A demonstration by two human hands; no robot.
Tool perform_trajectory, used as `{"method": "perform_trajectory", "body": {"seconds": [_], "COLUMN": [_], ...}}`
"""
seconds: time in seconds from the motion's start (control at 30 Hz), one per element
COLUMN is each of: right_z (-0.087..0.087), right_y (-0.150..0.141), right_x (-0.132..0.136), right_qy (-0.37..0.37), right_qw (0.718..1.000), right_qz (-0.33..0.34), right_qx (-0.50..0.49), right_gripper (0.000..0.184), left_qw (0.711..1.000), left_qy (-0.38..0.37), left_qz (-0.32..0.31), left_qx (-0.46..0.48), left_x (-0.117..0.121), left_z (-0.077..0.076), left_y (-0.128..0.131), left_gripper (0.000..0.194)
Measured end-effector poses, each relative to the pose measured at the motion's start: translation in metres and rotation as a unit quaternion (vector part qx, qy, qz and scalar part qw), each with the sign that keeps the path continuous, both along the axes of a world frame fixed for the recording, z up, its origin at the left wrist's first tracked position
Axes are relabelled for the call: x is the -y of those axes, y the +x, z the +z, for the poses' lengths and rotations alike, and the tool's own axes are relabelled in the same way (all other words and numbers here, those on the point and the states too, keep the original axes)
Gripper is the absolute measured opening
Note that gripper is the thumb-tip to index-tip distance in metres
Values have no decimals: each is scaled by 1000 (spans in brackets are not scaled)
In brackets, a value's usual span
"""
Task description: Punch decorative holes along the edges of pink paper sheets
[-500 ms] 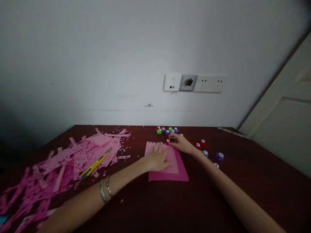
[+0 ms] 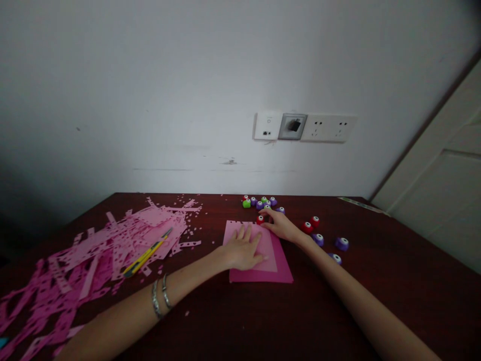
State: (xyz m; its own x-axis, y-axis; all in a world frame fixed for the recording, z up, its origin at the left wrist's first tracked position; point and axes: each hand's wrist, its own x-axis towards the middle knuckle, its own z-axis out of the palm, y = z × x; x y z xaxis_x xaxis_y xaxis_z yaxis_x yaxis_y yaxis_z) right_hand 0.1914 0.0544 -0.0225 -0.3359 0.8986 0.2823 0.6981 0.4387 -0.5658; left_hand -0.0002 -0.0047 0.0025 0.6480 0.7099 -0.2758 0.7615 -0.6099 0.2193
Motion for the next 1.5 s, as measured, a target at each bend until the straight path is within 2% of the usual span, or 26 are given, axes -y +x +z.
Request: {"method": "perform_trajectory", "body": {"seconds": [0.6, 0.8, 1.03, 1.17, 1.33, 1.4, 1.5], "right_z": [0, 1, 12, 16, 5, -1, -6], "right_y": [-1, 2, 11, 16, 24, 28, 34], "right_x": [2, 1, 0, 6, 17, 21, 27], "right_qy": [16, 29, 36, 34, 13, 16, 35], "right_qw": [1000, 998, 997, 995, 996, 996, 995], "right_qz": [-16, -41, -61, -80, -78, -84, -98], "right_qx": [8, 25, -14, -47, -41, -35, -9], "right_gripper": [31, 29, 32, 32, 31, 32, 32], "left_qw": [1000, 1000, 1000, 999, 992, 991, 992], "left_qy": [4, -2, -15, -33, -92, -91, -80], "left_qz": [3, 7, 11, -21, -84, -96, -97], "left_qx": [-2, -7, 5, 24, 16, 3, -15], "left_x": [0, 2, 3, 7, 23, 29, 37], "left_z": [-3, 0, 0, 8, 25, 30, 35], "left_y": [0, 0, 0, -1, -1, 0, 2], "left_gripper": [82, 83, 84, 90, 106, 104, 90]}}
